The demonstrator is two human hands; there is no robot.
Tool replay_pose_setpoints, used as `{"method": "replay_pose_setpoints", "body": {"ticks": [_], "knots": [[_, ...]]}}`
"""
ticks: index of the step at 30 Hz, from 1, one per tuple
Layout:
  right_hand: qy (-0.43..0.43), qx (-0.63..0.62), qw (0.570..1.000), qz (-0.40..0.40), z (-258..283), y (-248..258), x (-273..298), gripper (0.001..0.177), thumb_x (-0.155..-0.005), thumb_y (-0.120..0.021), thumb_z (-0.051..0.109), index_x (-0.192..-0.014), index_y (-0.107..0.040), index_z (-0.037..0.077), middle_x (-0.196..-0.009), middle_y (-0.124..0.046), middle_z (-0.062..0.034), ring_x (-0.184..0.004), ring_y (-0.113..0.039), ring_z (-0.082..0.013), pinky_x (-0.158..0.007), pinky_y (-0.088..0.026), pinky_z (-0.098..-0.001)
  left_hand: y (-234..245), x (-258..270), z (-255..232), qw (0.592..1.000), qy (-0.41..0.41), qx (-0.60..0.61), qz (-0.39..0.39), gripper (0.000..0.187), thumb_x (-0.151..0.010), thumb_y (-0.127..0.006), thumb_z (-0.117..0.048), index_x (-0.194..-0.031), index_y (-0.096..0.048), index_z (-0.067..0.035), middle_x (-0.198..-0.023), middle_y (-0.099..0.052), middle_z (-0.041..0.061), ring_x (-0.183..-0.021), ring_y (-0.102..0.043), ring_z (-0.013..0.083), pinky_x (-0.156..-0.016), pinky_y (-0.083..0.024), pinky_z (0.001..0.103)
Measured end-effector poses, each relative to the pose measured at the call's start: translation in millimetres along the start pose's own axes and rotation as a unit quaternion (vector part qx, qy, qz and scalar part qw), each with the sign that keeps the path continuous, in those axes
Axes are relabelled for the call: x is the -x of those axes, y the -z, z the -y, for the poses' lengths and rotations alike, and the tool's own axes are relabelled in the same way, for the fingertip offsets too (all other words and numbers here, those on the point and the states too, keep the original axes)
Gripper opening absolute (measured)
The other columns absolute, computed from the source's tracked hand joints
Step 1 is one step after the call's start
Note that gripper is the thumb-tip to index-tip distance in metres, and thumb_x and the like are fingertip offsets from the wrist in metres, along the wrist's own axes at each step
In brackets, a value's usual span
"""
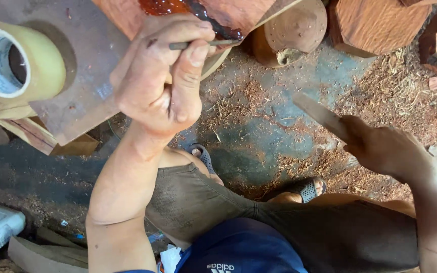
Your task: Applying a resin or wood filler into a crack in a wooden board using a small metal rod.
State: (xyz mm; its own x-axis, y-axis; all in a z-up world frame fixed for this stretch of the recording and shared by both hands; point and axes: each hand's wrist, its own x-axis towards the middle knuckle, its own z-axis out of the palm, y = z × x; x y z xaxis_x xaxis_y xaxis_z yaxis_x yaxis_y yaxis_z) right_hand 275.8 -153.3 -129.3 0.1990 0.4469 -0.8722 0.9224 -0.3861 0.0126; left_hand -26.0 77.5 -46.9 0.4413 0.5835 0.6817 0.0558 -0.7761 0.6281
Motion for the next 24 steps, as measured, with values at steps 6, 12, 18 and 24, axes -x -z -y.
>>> {"method": "replay_pose_setpoints", "body": {"ticks": [6,12,18,24], "knots": [[0.014,-0.024,1.0,-0.011,6,7,8,0.064,-0.093,-0.054,0.05,-0.153,-0.035,0.035,-0.092,-0.079,-0.0161,-0.086,-0.079,-0.0364,-0.087,-0.061,-0.0507,-3,4,2,0.999,0.042,-0.003,0.023,0.008,-0.113,-0.067,0.002,-0.12,-0.066,0.006,-0.116,-0.071,0.017,-0.092,-0.074,0.0208,-0.08,-0.064,0.027],[0.003,0.032,0.999,-0.02,-5,0,4,0.074,-0.1,-0.052,0.052,-0.167,-0.027,0.031,-0.089,-0.078,-0.0122,-0.078,-0.079,-0.0319,-0.081,-0.063,-0.0451,-10,5,12,0.999,-0.023,0.013,-0.018,0.012,-0.109,-0.064,-0.003,-0.109,-0.068,0.007,-0.108,-0.072,0.019,-0.088,-0.075,0.021,-0.069,-0.067,0.028],[0.017,0.014,1.0,-0.018,-6,-4,2,0.072,-0.1,-0.052,0.051,-0.166,-0.029,0.032,-0.09,-0.08,-0.0133,-0.079,-0.08,-0.0312,-0.084,-0.062,-0.0457,-11,7,17,0.998,0.006,0.02,-0.053,0.016,-0.112,-0.062,-0.009,-0.11,-0.066,0.007,-0.106,-0.072,0.02,-0.086,-0.075,0.0166,-0.067,-0.067,0.027],[0.015,-0.035,0.999,-0.008,-1,-6,-9,0.071,-0.092,-0.057,0.048,-0.157,-0.032,0.034,-0.107,-0.077,-0.0177,-0.1,-0.075,-0.0399,-0.098,-0.057,-0.0511,-5,4,10,0.996,-0.074,-0.037,-0.025,0.013,-0.109,-0.065,-0.006,-0.108,-0.066,0.007,-0.103,-0.072,0.021,-0.093,-0.075,0.028,-0.079,-0.066,0.035]]}}
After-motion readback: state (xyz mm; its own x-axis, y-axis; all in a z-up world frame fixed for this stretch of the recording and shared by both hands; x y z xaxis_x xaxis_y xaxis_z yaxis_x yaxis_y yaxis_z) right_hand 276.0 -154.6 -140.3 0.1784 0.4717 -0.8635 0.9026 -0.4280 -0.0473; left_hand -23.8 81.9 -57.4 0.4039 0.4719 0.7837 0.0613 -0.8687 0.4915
